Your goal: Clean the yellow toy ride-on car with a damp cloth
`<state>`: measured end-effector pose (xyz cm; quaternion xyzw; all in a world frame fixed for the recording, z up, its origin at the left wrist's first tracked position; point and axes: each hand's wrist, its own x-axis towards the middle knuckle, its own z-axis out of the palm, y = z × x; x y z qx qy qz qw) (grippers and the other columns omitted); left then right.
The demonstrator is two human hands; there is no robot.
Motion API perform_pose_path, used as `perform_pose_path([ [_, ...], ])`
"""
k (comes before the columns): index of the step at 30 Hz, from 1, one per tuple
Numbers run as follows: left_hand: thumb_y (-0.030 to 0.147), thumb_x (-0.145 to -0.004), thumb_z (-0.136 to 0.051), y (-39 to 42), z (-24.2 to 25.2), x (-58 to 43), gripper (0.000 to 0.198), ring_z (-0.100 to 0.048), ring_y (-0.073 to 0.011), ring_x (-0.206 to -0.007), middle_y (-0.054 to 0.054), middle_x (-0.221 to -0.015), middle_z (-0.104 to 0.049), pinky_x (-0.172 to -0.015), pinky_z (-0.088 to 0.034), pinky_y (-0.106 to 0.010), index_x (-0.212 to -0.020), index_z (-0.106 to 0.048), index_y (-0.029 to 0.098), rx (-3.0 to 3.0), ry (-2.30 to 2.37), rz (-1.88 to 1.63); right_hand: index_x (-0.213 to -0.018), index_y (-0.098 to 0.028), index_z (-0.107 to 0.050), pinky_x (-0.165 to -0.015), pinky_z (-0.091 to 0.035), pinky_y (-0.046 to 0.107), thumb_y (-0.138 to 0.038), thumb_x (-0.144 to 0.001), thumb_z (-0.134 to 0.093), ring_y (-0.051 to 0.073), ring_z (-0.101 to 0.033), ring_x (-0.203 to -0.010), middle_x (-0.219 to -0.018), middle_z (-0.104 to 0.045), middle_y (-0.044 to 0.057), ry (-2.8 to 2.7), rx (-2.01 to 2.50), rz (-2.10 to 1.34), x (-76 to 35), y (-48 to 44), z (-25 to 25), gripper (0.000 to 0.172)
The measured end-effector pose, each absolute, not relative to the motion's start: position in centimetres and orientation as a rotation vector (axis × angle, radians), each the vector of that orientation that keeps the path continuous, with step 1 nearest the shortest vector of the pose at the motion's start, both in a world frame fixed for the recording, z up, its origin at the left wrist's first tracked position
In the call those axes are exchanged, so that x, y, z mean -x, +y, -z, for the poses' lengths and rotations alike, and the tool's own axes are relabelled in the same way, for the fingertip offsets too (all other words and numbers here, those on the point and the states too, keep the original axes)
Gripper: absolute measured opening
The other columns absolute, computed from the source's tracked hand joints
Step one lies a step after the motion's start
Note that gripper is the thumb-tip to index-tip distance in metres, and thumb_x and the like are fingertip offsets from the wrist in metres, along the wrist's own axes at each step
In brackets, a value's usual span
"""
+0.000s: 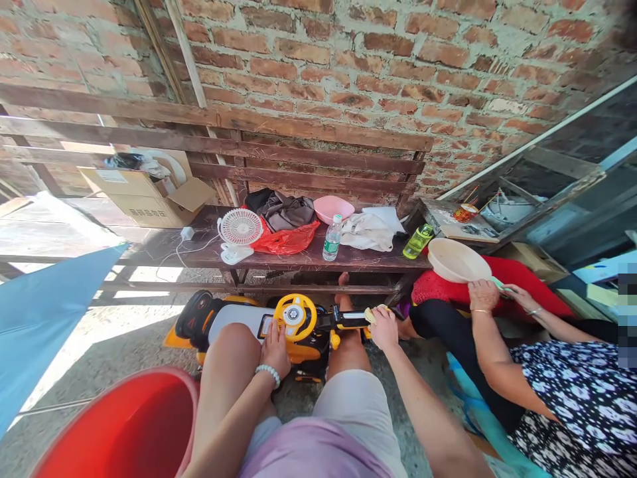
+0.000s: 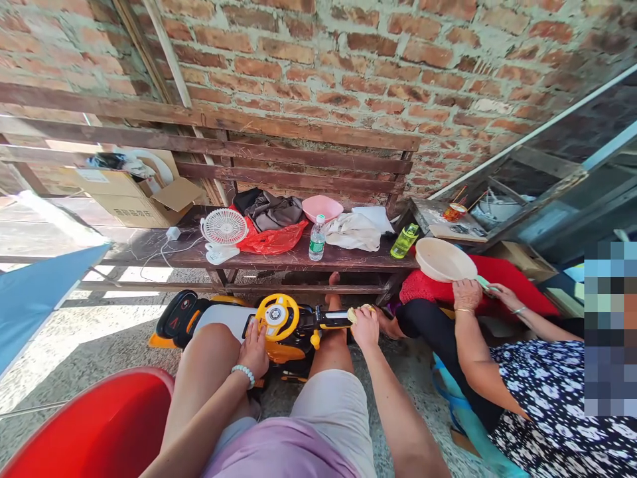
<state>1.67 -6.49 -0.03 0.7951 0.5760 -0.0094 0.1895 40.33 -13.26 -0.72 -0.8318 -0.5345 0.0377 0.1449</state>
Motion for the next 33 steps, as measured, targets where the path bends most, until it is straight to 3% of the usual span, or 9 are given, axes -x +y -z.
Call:
perform_pose_path([
  [3,0.004,-0.085,-0.057,-6.9,-0.4,-2.3,0.093,-0.01,-0.0356,-0.174,-0.019,-0.187,-0.016,-0.139,-0.02,-0.059,-0.175,-0.036,0.012,-2.312,1.5,-0.004,-0.132,-0.025,-0.078,-0.121,-0.045,0.052,-0.01,-0.08,-0.061,0.033,-0.055,-0.135,-0.142,-0.071,0.011,-1.637,2.257,-0.138,-36.0,-12.4,1.2,0.057],
  [7,0.004,-0.078,-0.059,-7.1,-1.3,-2.7,0.106,-0.009,-0.0353,-0.174,-0.011,-0.188,-0.012,-0.137,-0.024,-0.064,-0.178,-0.028,0.024,-2.337,1.318,0.124,-0.14,-0.022,-0.073,-0.127,-0.043,0.054,-0.009,-0.078,-0.063,0.034,-0.051,-0.143,-0.153,-0.064,0.013,-1.745,2.045,-0.198,-31.0,-12.3,2.1,0.065],
  [13,-0.001,-0.081,-0.053,-7.0,-2.2,-2.6,0.102,-0.01,-0.033,-0.175,-0.009,-0.188,-0.009,-0.136,-0.029,-0.062,-0.177,-0.031,0.027,-2.302,1.321,0.222,-0.131,-0.021,-0.074,-0.121,-0.049,0.058,-0.016,-0.083,-0.062,0.038,-0.06,-0.136,-0.144,-0.065,0.017,-1.379,2.173,-0.21,-34.1,-15.1,3.4,0.05],
  [17,-0.004,-0.081,-0.052,-7.0,-2.3,-2.8,0.102,-0.007,-0.0317,-0.175,-0.007,-0.189,-0.009,-0.137,-0.028,-0.058,-0.177,-0.033,0.026,-2.253,1.329,0.184,-0.133,-0.017,-0.073,-0.12,-0.05,0.056,-0.022,-0.085,-0.061,0.041,-0.058,-0.141,-0.15,-0.062,0.02,-1.07,2.384,-0.227,-37.0,-15.6,3.8,0.05],
  [25,-0.001,-0.081,-0.054,-6.9,-1.7,-3.0,0.098,-0.005,-0.0317,-0.174,-0.01,-0.188,-0.009,-0.138,-0.029,-0.055,-0.175,-0.037,0.02,-2.232,1.323,0.109,-0.132,-0.027,-0.076,-0.112,-0.056,0.048,-0.006,-0.074,-0.065,0.034,-0.066,-0.133,-0.155,-0.068,0.012,-1.521,2.245,-0.236,-30.5,-14.3,4.0,0.062],
  [29,-0.001,-0.081,-0.053,-6.9,-1.5,-2.7,0.098,-0.008,-0.0329,-0.174,-0.008,-0.188,-0.01,-0.137,-0.032,-0.057,-0.175,-0.038,0.023,-2.231,1.302,0.078,-0.114,-0.023,-0.08,-0.108,-0.058,0.042,-0.011,-0.081,-0.06,0.029,-0.075,-0.118,-0.127,-0.081,0.012,-1.459,2.13,-0.504,-32.3,-14.5,1.3,0.04],
  [33,-0.003,-0.081,-0.052,-6.9,-1.7,-2.7,0.099,-0.008,-0.0329,-0.174,-0.008,-0.188,-0.009,-0.137,-0.031,-0.058,-0.176,-0.036,0.023,-2.241,1.312,0.139,-0.109,-0.019,-0.079,-0.089,-0.062,0.038,-0.029,-0.087,-0.059,0.027,-0.078,-0.094,-0.103,-0.085,0.011,-1.17,1.988,-0.59,-36.9,-12.3,-3.7,0.031],
])
